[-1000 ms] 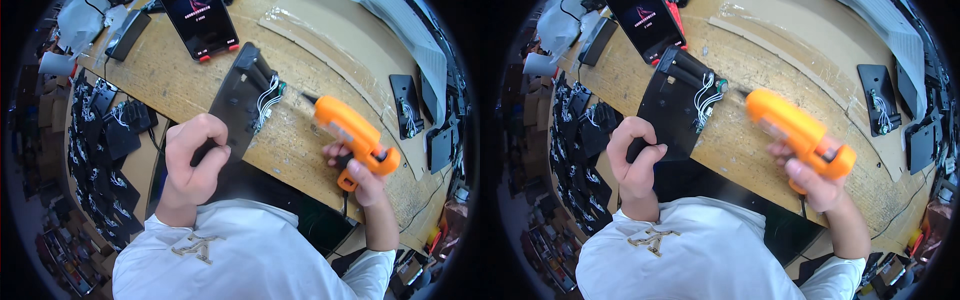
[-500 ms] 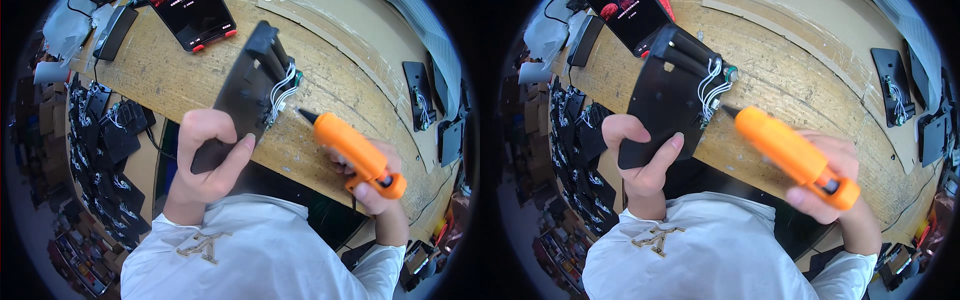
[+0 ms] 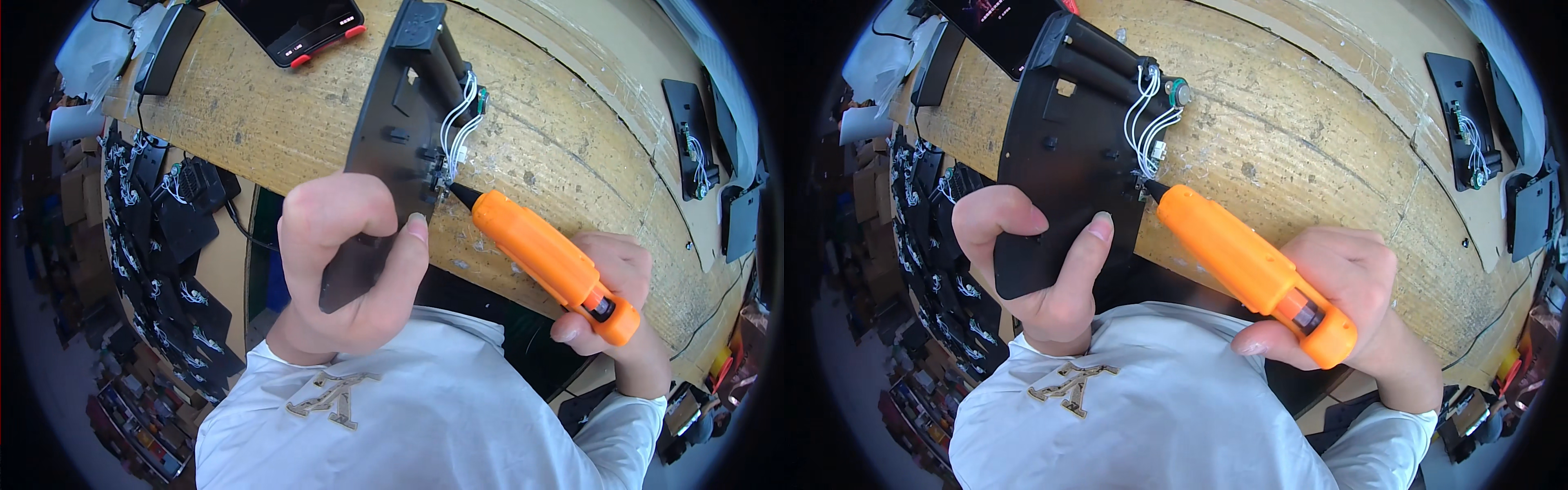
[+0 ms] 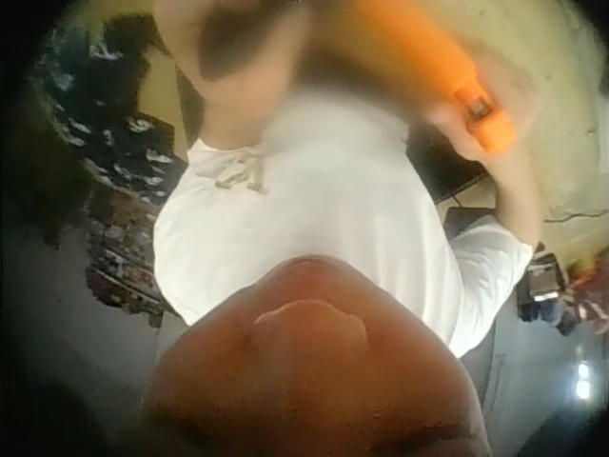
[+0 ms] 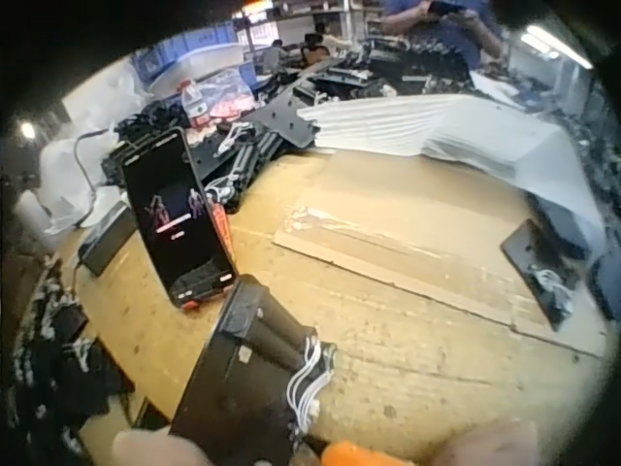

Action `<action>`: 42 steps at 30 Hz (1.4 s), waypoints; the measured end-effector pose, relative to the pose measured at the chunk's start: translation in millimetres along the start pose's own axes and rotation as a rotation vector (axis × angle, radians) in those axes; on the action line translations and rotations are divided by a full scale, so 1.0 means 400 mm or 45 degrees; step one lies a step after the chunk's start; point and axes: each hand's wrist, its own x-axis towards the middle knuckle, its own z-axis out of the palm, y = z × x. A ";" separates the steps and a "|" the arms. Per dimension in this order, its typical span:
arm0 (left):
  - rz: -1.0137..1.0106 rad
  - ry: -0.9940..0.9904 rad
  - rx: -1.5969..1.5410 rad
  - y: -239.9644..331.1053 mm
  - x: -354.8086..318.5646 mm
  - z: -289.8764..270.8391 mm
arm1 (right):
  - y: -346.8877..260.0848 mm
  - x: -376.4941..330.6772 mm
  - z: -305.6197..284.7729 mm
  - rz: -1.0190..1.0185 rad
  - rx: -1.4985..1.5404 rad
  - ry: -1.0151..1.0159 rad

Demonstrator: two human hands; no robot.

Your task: The person uses an orange hot glue gun to apply adhesive to the internal wiring and circuit board of a black plastic electronic device. They repeatedly pick up the device, apply glue to specific points, and place it back on the workbench among other similar units.

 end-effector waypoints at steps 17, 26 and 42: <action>-0.406 0.222 -0.216 -0.012 -0.020 -0.014 | 0.014 -0.002 0.017 0.052 0.134 0.091; -0.711 0.477 -0.648 -0.012 -0.015 0.002 | 0.016 0.005 0.006 0.023 0.107 0.030; -0.415 0.231 -0.453 -0.041 -0.015 -0.048 | 0.001 0.000 -0.011 0.487 0.636 0.266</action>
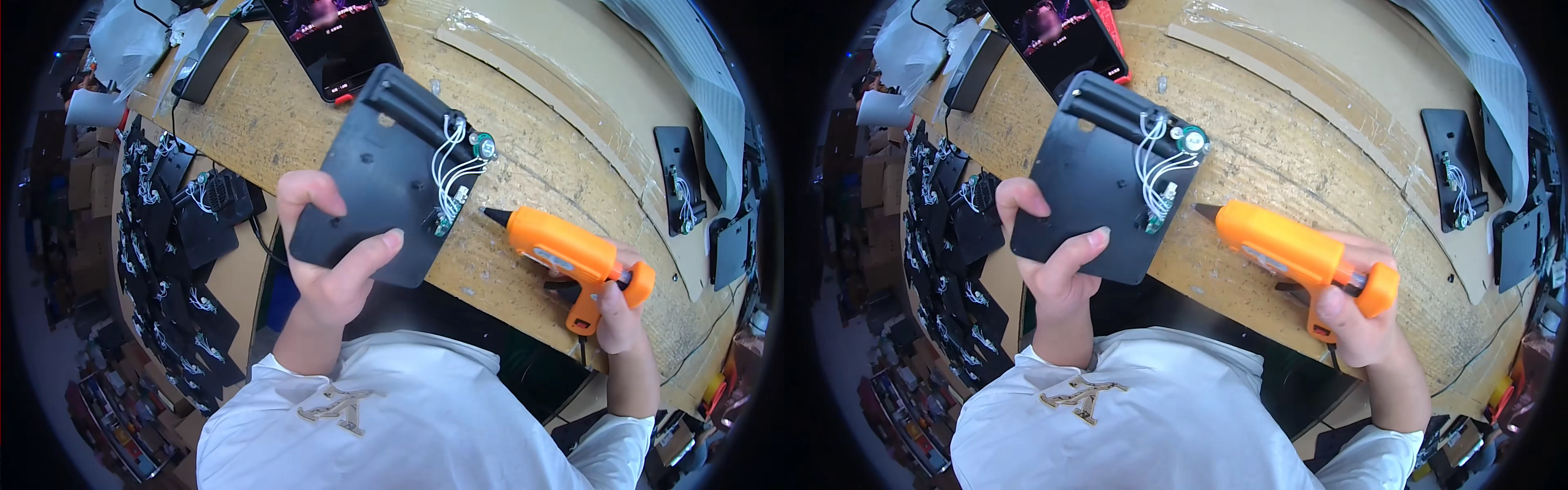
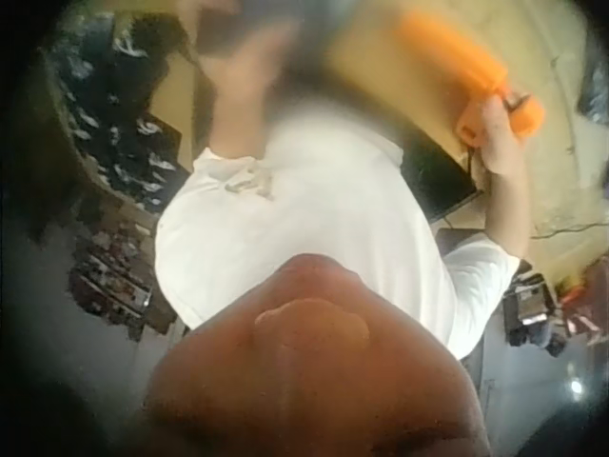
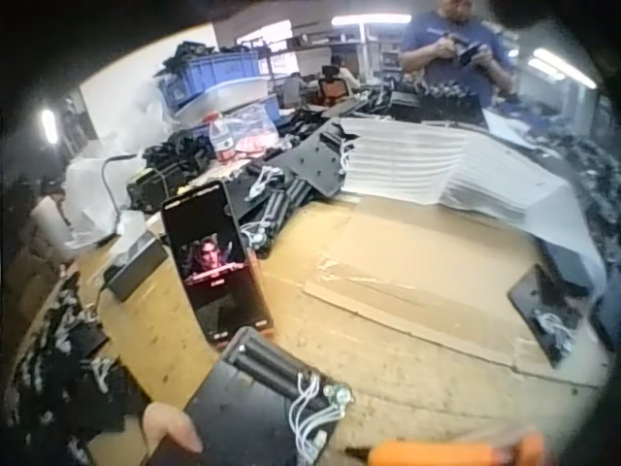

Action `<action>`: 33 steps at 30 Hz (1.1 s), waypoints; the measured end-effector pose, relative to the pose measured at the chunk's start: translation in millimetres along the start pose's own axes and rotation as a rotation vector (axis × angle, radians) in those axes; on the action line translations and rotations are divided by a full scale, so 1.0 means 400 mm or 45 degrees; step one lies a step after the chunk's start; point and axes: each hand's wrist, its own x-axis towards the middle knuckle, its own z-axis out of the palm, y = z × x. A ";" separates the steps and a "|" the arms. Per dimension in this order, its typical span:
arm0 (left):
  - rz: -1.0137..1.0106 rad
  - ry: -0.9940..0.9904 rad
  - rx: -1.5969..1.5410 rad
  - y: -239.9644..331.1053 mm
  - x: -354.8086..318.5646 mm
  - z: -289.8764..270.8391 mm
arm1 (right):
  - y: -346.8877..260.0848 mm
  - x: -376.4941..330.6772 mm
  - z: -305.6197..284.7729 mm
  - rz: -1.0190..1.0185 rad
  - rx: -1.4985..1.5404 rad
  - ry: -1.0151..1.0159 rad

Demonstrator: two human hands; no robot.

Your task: The person uses an orange hot glue gun to apply adhesive to the internal wiring and circuit board of a black plastic electronic device. They repeatedly pick up the device, apply glue to specific points, and place it back on the workbench among other similar units.

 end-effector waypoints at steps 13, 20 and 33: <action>0.152 -0.034 0.452 -0.030 -0.019 -0.016 | 0.028 -0.028 -0.011 0.081 0.140 -0.019; 0.020 -0.092 0.370 -0.020 -0.022 -0.031 | 0.019 0.012 0.005 -0.179 0.001 -0.004; 0.019 -0.228 0.148 -0.028 -0.011 -0.034 | 0.012 0.023 0.006 -0.075 -0.267 0.061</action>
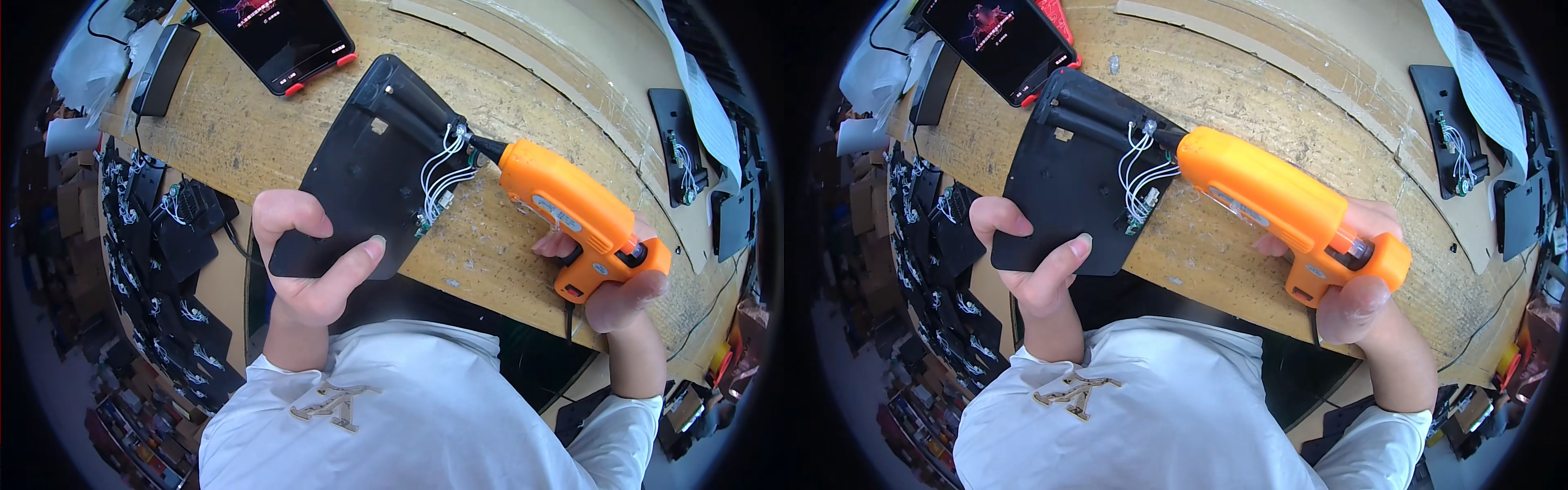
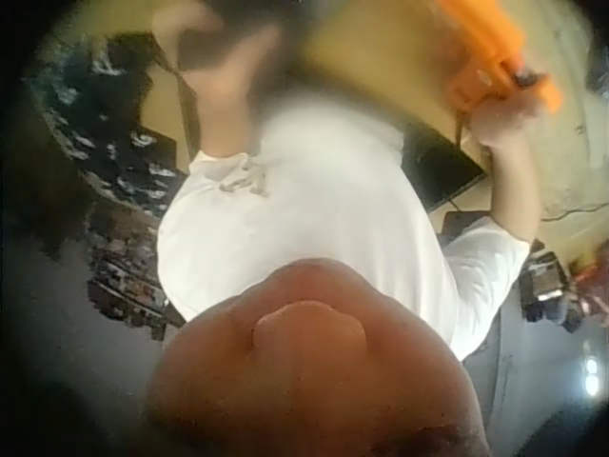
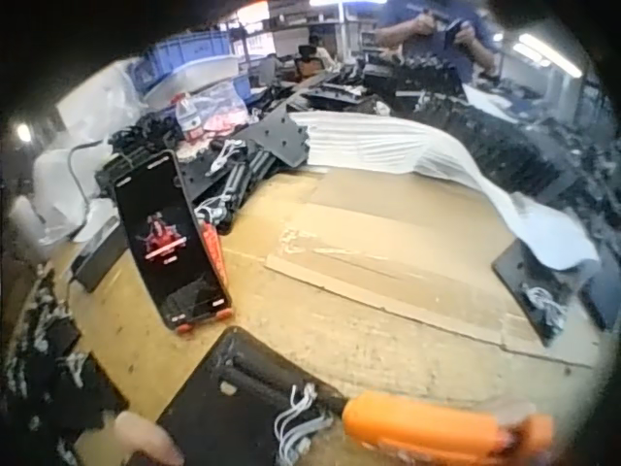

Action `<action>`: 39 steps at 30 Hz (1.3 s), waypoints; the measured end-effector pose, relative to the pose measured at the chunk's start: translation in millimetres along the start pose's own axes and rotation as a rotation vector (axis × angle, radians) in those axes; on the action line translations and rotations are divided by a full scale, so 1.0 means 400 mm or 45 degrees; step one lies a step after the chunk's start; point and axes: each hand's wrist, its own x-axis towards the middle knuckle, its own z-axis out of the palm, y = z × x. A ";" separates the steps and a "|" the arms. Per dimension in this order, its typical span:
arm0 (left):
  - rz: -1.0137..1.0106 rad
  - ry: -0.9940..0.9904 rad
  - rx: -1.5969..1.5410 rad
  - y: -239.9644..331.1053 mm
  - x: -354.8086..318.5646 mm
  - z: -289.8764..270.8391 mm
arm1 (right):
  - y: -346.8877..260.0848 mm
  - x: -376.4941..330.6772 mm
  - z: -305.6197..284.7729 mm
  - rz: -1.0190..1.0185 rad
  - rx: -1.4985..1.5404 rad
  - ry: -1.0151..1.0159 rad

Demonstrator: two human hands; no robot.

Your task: The person uses an orange hot glue gun to apply adhesive to the internal wiring and circuit board of a black plastic electronic device. They repeatedly pick up the device, apply glue to specific points, and place it back on the workbench among other similar units.

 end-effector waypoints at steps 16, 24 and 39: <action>0.009 0.020 0.057 0.001 -0.008 -0.004 | -0.019 0.002 0.011 0.049 -0.071 0.042; -0.001 0.061 0.019 0.004 -0.001 0.005 | -0.003 0.014 0.001 -0.076 -0.027 -0.006; -0.028 0.079 -0.068 0.008 0.007 0.011 | -0.004 0.014 0.005 -0.046 0.081 0.040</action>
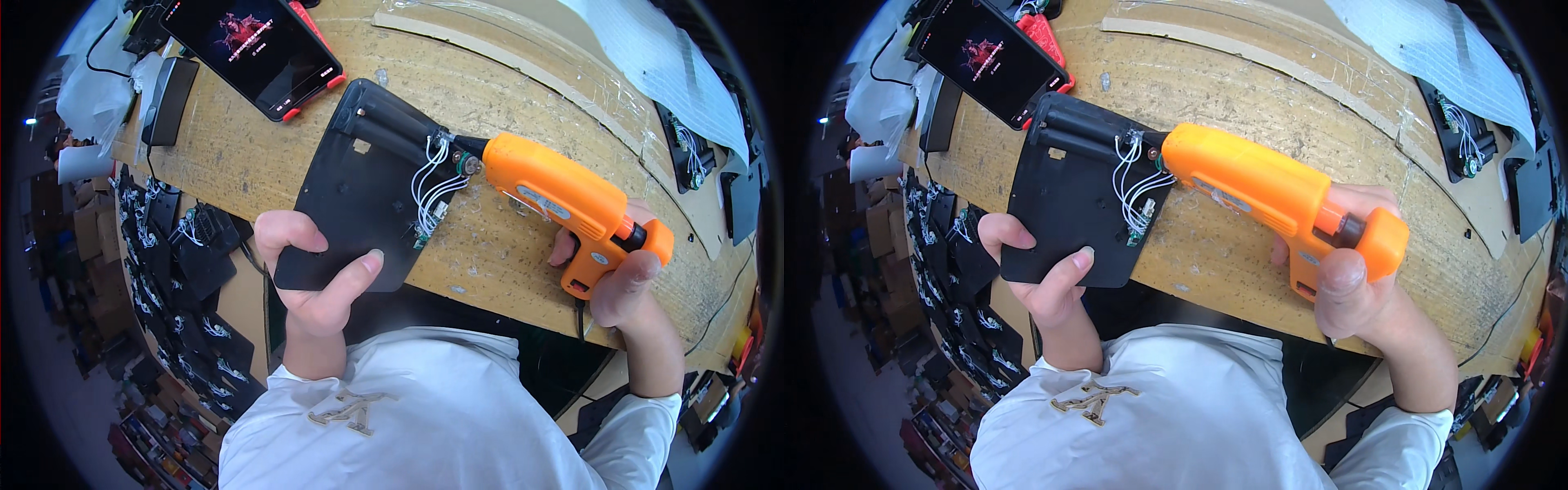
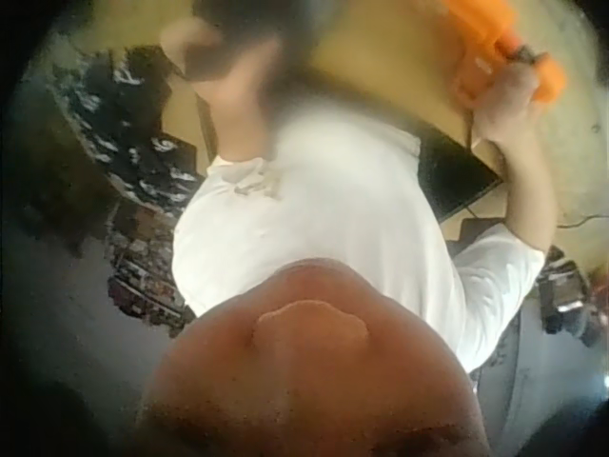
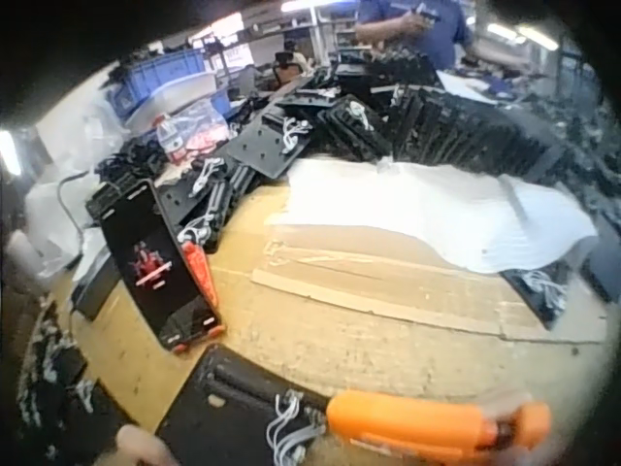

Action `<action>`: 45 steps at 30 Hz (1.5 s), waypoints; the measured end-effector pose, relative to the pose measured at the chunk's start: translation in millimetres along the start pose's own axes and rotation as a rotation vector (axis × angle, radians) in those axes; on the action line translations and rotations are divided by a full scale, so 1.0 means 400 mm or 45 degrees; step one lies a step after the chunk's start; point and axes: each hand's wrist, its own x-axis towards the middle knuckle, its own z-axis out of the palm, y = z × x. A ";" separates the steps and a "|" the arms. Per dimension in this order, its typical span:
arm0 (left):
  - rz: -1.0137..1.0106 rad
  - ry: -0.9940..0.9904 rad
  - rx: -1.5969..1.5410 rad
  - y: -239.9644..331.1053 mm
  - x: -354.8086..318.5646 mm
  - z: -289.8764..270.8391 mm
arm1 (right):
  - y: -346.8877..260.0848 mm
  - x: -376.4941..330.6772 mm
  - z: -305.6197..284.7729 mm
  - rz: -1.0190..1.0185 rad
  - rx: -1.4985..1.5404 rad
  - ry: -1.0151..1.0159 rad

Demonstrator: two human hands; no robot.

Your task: The person uses an orange hot glue gun to apply adhesive to the internal wiring and circuit board of a black plastic electronic device. They repeatedly pick up the device, apply glue to specific points, and place it back on the workbench among other similar units.

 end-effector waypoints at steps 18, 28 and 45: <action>-0.123 0.020 -0.582 -0.029 0.040 -0.024 | 0.031 -0.013 -0.017 0.029 0.352 -0.047; -0.213 0.034 -0.595 -0.022 0.048 -0.018 | 0.012 0.001 -0.018 0.067 0.144 -0.102; -0.262 0.006 -0.637 -0.017 0.055 -0.022 | 0.000 0.001 -0.016 0.032 -0.013 -0.098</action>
